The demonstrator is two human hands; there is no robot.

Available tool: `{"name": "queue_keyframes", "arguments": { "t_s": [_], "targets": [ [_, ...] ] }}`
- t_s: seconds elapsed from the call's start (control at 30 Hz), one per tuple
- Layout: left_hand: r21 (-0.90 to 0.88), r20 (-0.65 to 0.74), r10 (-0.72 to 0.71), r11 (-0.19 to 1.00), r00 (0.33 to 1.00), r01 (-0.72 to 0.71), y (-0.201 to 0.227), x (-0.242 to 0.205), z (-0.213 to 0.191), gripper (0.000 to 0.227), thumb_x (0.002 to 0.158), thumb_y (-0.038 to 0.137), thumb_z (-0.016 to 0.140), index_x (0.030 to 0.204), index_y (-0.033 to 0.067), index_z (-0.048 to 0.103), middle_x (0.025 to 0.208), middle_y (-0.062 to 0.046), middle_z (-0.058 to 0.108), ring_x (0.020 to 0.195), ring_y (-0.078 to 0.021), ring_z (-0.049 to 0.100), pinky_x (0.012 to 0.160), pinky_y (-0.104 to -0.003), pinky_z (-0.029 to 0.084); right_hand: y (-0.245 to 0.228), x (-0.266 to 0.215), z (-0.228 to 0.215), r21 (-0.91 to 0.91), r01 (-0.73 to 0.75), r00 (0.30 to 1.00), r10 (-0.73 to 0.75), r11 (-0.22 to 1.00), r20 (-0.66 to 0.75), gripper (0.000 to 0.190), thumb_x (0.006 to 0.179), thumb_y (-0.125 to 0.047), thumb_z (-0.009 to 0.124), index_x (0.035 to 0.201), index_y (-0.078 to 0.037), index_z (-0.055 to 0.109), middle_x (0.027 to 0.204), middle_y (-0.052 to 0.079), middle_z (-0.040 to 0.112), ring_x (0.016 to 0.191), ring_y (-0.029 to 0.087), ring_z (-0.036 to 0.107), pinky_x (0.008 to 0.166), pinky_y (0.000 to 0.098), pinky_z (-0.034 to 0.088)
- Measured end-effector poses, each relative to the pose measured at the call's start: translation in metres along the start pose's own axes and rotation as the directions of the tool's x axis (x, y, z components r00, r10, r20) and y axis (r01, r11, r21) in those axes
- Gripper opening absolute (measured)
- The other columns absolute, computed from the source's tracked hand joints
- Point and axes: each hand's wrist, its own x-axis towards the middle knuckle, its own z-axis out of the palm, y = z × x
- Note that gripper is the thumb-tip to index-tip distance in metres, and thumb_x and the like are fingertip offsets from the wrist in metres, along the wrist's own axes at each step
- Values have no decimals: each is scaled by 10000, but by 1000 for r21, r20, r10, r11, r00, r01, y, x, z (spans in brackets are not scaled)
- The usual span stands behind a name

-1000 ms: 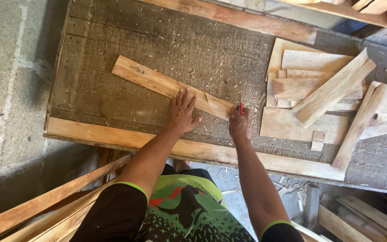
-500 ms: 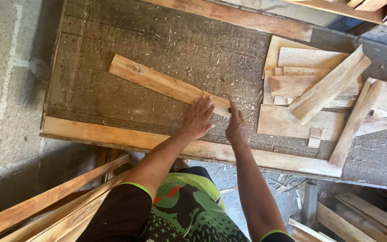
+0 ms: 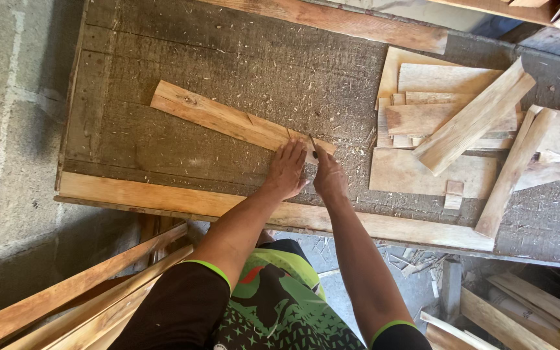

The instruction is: The person assembles a wooden frame by cutting and fitting wooden planks. They use a utility knife to trim the ends of the planks and place them into a rectangular frame structure on a workbench.

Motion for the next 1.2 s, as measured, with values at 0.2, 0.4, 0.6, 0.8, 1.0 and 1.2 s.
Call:
{"name": "queue_keyframes", "arguments": {
  "t_s": [0.2,0.4,0.6,0.8,1.0,1.2],
  "targets": [
    [30,5,9,1000,1000,-9,0,3,0,950,970,601,528,1613,26,129,1692,-196,59,1563,-368,50,1269,-472,70,-5,-7,-1,-16,93,988,-95,996,-121,639,1005,56,481,1542,-279,396,1391,150,626,830,274,728,555,353,631],
    [10,-65,-1,1000,998,2,2,-3,8,890,1007,542,555,1619,-1,203,1703,-196,135,1581,-359,116,1290,-496,136,-9,-4,-4,-39,29,1000,-29,999,7,649,990,70,513,1550,-244,417,1298,188,668,859,274,734,605,359,641],
    [-3,-103,1,1000,995,-2,2,3,8,901,946,551,586,1570,2,237,1658,-198,133,1532,-374,116,1241,-503,148,-15,-7,-16,-71,45,999,-43,996,28,624,931,72,588,1484,-199,485,1133,186,723,872,292,740,707,381,641],
    [12,-119,-7,1000,993,8,0,0,12,921,951,532,622,1610,10,247,1683,-183,153,1561,-357,115,1262,-486,171,-5,-22,-13,-35,138,989,-139,990,-44,581,856,67,659,1382,-167,576,1120,183,740,891,325,742,730,434,625],
    [10,-59,-8,1000,998,8,0,7,11,909,972,560,553,1622,56,166,1696,-179,59,1560,-348,47,1257,-502,103,-6,-33,-17,23,-26,995,24,999,99,577,963,70,491,1456,-228,488,1212,152,695,819,370,779,662,488,657],
    [-32,-70,-12,999,997,10,0,6,17,907,969,548,550,1609,44,152,1700,-170,39,1557,-339,32,1250,-481,79,-4,-48,-29,46,21,999,-19,999,-38,445,1011,-25,480,1387,-249,560,1200,149,729,956,376,743,732,515,603]
  ]
}}
